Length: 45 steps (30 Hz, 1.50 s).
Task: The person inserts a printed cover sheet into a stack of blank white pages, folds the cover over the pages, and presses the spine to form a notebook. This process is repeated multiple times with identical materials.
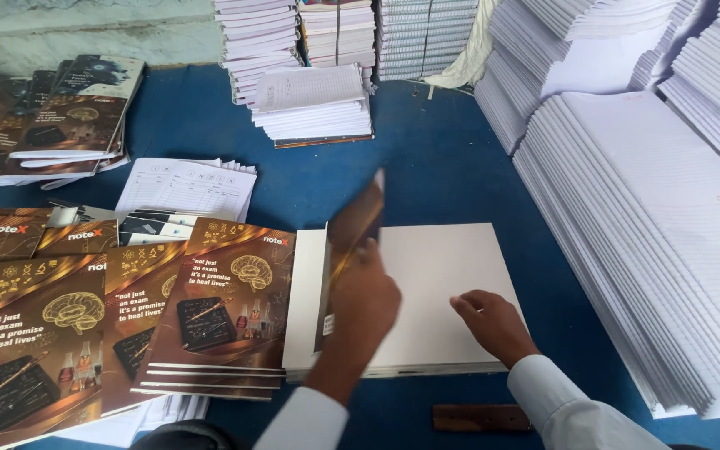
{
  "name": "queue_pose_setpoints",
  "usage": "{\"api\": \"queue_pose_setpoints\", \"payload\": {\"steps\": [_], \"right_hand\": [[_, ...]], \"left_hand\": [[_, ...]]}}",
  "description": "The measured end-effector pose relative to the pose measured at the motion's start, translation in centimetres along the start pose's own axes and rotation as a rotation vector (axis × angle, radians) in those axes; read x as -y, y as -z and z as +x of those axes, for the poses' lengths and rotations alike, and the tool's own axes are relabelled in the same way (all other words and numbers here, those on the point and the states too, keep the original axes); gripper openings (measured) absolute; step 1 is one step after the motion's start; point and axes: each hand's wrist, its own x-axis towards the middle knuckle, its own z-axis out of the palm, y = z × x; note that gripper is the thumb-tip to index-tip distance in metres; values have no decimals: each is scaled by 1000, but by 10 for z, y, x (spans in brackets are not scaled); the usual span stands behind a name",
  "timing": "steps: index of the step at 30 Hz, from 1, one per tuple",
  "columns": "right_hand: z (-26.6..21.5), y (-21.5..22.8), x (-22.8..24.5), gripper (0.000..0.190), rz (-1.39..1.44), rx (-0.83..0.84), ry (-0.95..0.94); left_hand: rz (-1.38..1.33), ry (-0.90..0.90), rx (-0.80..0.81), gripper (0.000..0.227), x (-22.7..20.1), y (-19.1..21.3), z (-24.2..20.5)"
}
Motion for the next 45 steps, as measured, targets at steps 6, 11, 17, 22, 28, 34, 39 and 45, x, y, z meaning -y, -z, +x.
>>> {"api": "queue_pose_setpoints", "payload": {"steps": [6,11,17,22,28,34,39,45], "right_hand": [[21,2,-42,75,-385,-146,-83],[26,-9,-53,86,-447,-22,-182],[32,-9,-56,92,-441,21,-218],[33,-11,-58,93,-446,17,-208],[33,-12,-59,94,-425,20,-213],[31,-10,-55,94,-416,13,-211],[31,-10,-53,94,-411,22,-232],[34,-14,-56,97,-511,30,-221]], "left_hand": [[-9,245,-7,63,65,55,7],[-79,221,-209,54,151,101,13],[-21,322,-228,82,209,130,7],[89,429,-162,93,225,134,0],[214,490,-158,90,241,131,0],[419,465,-235,76,254,127,0],[411,465,-106,33,239,103,14],[181,155,95,41,167,23,18]]}}
